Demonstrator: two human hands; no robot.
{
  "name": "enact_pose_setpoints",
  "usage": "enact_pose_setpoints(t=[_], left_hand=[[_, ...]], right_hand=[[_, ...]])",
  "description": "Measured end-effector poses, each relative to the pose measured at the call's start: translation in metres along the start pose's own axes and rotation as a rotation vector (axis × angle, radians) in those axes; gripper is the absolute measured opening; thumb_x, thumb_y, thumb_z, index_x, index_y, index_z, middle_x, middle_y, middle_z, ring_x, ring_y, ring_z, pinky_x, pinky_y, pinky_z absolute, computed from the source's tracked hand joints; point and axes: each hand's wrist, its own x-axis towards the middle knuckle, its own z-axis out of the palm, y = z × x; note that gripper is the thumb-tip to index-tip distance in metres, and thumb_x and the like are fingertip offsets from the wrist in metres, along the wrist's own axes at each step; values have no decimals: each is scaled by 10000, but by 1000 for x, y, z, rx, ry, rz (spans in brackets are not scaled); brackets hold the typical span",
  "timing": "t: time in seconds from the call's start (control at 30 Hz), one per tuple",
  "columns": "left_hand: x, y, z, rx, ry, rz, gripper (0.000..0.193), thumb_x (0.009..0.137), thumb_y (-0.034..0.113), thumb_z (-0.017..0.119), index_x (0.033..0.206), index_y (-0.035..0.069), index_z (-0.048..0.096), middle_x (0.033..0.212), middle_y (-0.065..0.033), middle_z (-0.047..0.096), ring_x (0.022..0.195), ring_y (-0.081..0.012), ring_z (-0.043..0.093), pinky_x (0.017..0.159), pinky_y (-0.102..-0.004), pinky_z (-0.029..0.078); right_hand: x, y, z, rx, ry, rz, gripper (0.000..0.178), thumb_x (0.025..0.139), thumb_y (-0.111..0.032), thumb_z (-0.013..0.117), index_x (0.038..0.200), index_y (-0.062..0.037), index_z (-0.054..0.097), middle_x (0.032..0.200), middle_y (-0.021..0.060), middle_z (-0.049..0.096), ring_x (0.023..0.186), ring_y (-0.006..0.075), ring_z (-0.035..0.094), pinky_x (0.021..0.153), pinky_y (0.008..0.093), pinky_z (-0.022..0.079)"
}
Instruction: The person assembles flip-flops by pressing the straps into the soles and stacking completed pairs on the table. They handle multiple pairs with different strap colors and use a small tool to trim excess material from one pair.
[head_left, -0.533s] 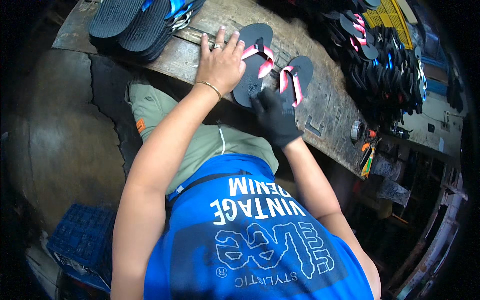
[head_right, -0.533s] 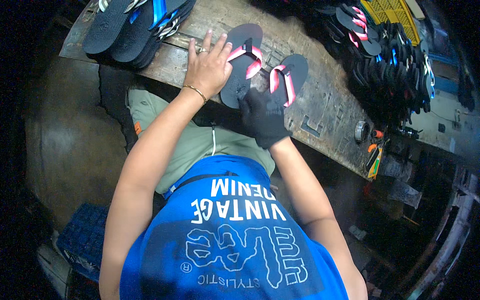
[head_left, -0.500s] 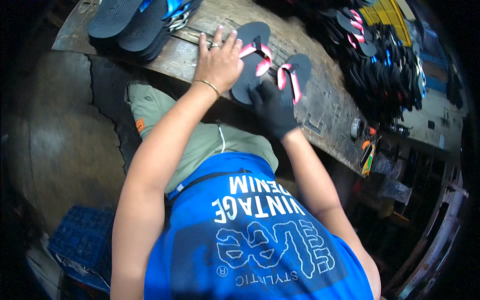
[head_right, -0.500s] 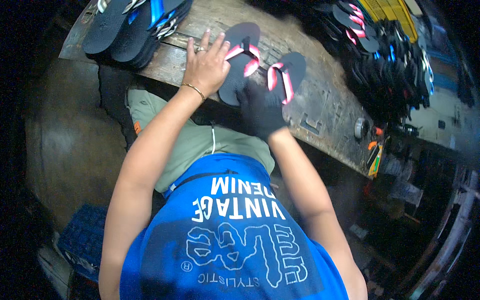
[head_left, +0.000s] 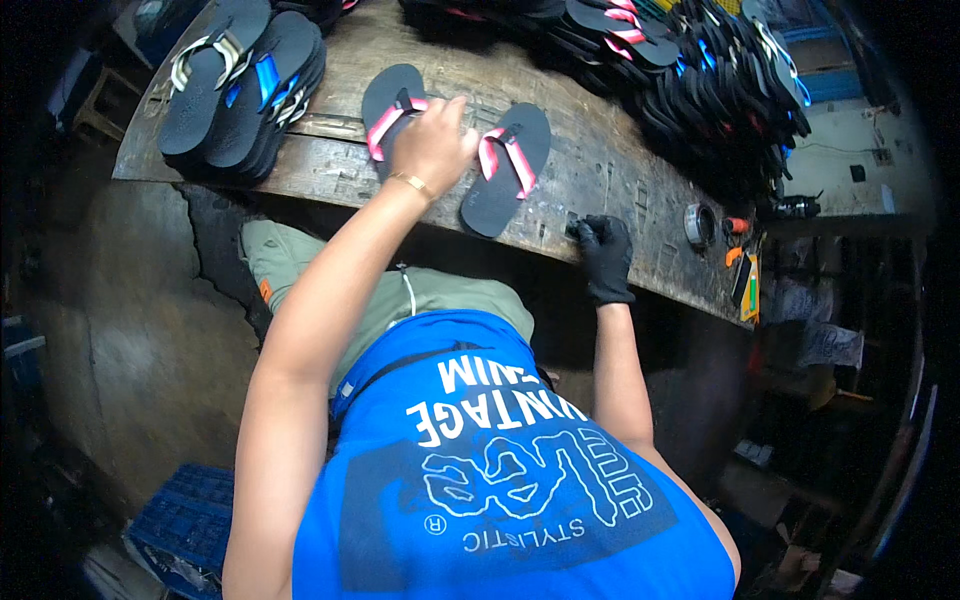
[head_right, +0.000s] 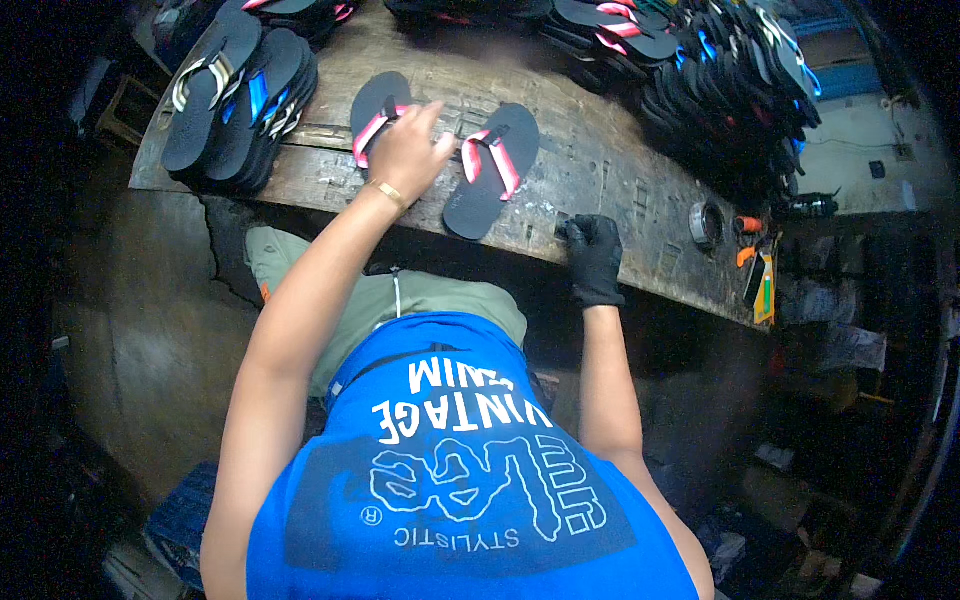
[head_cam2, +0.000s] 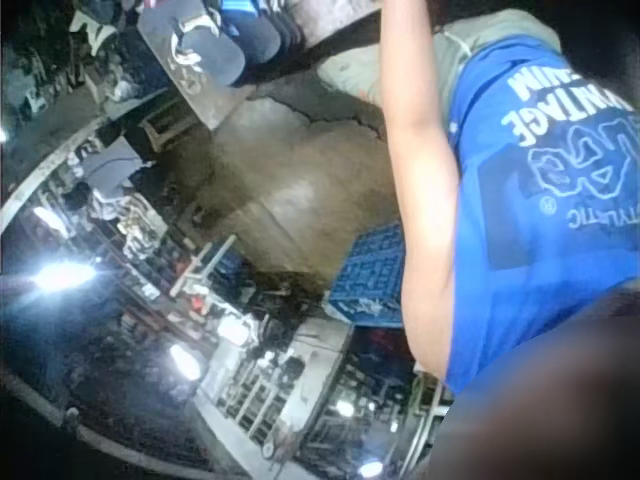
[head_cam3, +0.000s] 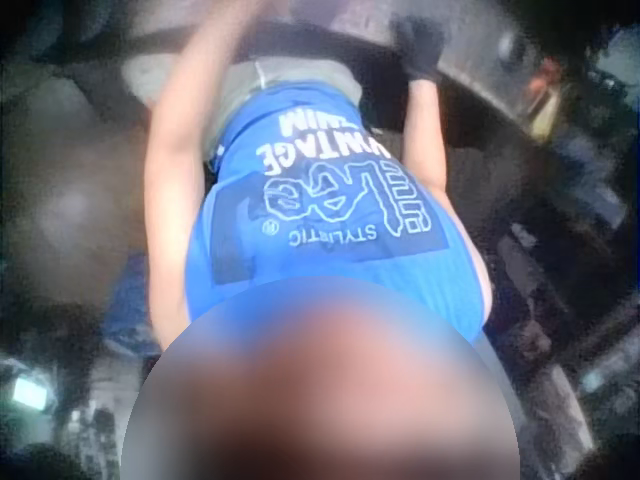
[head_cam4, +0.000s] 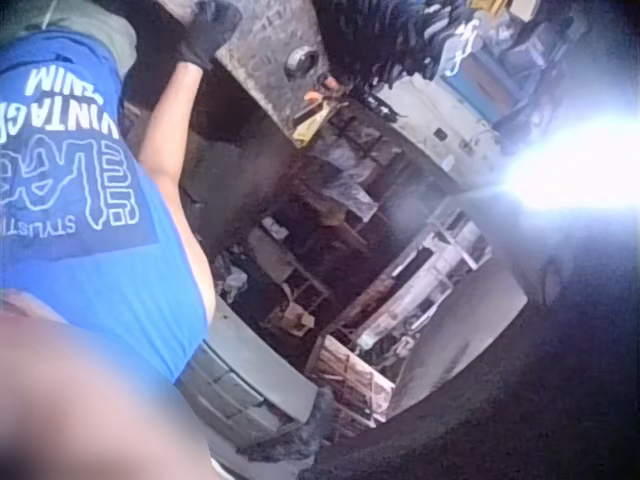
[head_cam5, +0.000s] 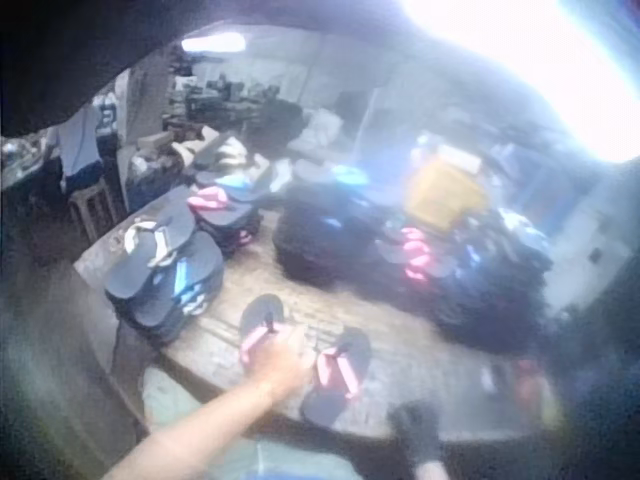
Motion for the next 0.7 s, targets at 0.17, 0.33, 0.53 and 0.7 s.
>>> enact_pose_setpoints(t=[0.17, 0.33, 0.53, 0.7], left_hand=[[34, 30, 49, -76, -345, -311, 405, 786, 244, 760, 1092, -17, 711, 958, -272, 746, 1010, -414, 741, 920, -479, 580], [2, 26, 57, -457, -357, -631, 222, 796, 96, 719, 999, 17, 673, 856, -209, 752, 931, -360, 773, 866, -469, 595], [-18, 30, 48, -216, -191, -260, 461, 849, 130, 669, 1298, 24, 684, 1093, -281, 739, 1054, -441, 716, 961, -511, 565], [-17, 28, 37, -127, -311, -196, 448, 885, 120, 668, 1331, 95, 710, 1106, -244, 745, 1033, -416, 725, 941, -525, 575]], right_hand=[[-5, 8, -4, -170, -142, 107, 324, 918, -195, 778, 1179, -10, 726, 1006, 182, 747, 950, 342, 719, 864, 423, 558], [-16, -3, -10, 128, -185, 218, 351, 966, -246, 721, 1249, -39, 707, 1109, 222, 746, 1054, 394, 707, 925, 470, 554], [-2, -76, 52, 149, -221, -315, 319, 982, -266, 700, 1205, -38, 693, 1098, 236, 740, 1007, 419, 717, 888, 485, 573], [-11, -116, 52, -248, -417, -265, 244, 976, -268, 696, 1054, -37, 691, 986, 245, 715, 913, 451, 701, 785, 516, 554]])
